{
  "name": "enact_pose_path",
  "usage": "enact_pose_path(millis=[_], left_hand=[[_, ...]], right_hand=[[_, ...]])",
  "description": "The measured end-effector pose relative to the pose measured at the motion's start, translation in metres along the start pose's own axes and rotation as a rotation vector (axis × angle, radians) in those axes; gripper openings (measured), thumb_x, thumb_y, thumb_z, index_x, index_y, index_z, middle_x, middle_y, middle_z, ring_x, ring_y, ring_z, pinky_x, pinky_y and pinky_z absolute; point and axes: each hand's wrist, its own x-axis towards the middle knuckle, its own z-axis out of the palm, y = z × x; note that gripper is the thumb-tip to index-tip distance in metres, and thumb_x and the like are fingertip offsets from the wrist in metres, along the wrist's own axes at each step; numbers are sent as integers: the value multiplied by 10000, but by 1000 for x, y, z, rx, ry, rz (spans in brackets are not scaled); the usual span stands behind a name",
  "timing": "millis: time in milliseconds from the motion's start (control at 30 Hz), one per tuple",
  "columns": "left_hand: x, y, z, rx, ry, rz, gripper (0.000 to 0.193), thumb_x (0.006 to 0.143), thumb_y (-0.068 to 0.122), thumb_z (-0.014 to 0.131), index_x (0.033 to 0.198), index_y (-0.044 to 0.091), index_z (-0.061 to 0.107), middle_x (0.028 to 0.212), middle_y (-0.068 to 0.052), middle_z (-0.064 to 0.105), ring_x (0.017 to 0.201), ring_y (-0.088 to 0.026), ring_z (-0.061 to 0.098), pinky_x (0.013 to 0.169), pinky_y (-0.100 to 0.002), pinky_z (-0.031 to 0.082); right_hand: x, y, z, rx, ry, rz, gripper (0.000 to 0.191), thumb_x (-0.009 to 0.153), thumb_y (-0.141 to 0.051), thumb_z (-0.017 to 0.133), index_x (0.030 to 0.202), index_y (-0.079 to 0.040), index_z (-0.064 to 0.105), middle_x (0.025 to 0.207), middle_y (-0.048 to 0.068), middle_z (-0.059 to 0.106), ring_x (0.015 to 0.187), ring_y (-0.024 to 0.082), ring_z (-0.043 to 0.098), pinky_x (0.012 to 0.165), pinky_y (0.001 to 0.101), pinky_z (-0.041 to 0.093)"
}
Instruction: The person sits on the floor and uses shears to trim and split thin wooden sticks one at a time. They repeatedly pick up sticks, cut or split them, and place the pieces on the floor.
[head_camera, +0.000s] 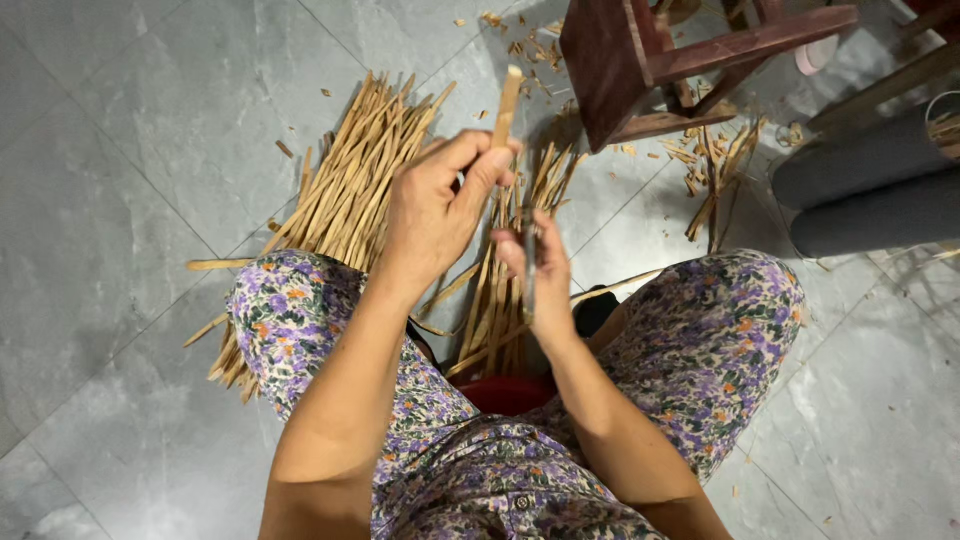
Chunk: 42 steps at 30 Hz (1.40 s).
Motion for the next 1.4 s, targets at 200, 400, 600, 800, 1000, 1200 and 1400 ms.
enact_pose_path(millis=[200, 400, 600, 800, 1000, 1200, 1400], left_hand=[[-12, 1, 7, -115, -96, -89, 177, 1020, 210, 655, 1129, 84, 715, 852, -21, 755, 757, -85, 722, 678, -271, 559], [-16, 1, 17, -61, -127, -57, 175, 977, 196, 716, 1099, 70, 705, 826, -39, 745, 679, -92, 665, 630, -285, 541], [-21, 3, 27, -82, -171, 32, 165, 974, 184, 727, 1086, 67, 700, 862, -35, 747, 691, -112, 688, 631, -285, 544], [-22, 8, 29, -87, -197, -31, 127, 973, 181, 725, 1025, 70, 689, 790, -31, 715, 636, -117, 659, 590, -286, 525], [-22, 9, 27, -27, -159, 25, 132, 967, 173, 743, 1023, 71, 680, 747, -42, 663, 616, -132, 620, 569, -302, 498], [-22, 10, 29, -29, -168, -11, 141, 960, 172, 741, 1058, 83, 691, 740, -46, 662, 606, -141, 632, 564, -303, 503], [-27, 5, 31, -65, -200, 0, 208, 957, 159, 723, 1150, 93, 688, 823, -68, 708, 684, -173, 689, 617, -310, 539]], right_hand=[[-15, -58, -17, 17, -112, -177, 647, 936, -287, 792, 1461, -88, 471, 1182, 49, 655, 881, 78, 563, 735, 236, 521], [-23, -81, -20, -111, -115, -286, 702, 942, -315, 821, 1497, -59, 475, 1229, 25, 633, 991, 85, 538, 893, 231, 470], [-26, -85, -23, -79, -61, -255, 744, 911, -346, 845, 1487, -36, 489, 1164, -7, 603, 953, 81, 525, 842, 219, 458], [-26, -84, -26, -71, -49, -273, 713, 927, -330, 837, 1480, -33, 500, 1140, 2, 620, 1065, 91, 583, 931, 222, 488], [-28, -86, -26, -63, -50, -233, 722, 900, -285, 856, 1477, -31, 505, 1080, 3, 617, 1006, 84, 584, 857, 207, 489], [-29, -80, -24, -27, -10, -238, 737, 880, -296, 869, 1470, -21, 524, 967, -25, 578, 873, 52, 545, 749, 180, 466], [-25, -77, -27, 87, 26, -243, 664, 902, -268, 858, 1422, 0, 545, 846, -22, 541, 707, 38, 494, 627, 185, 405]])
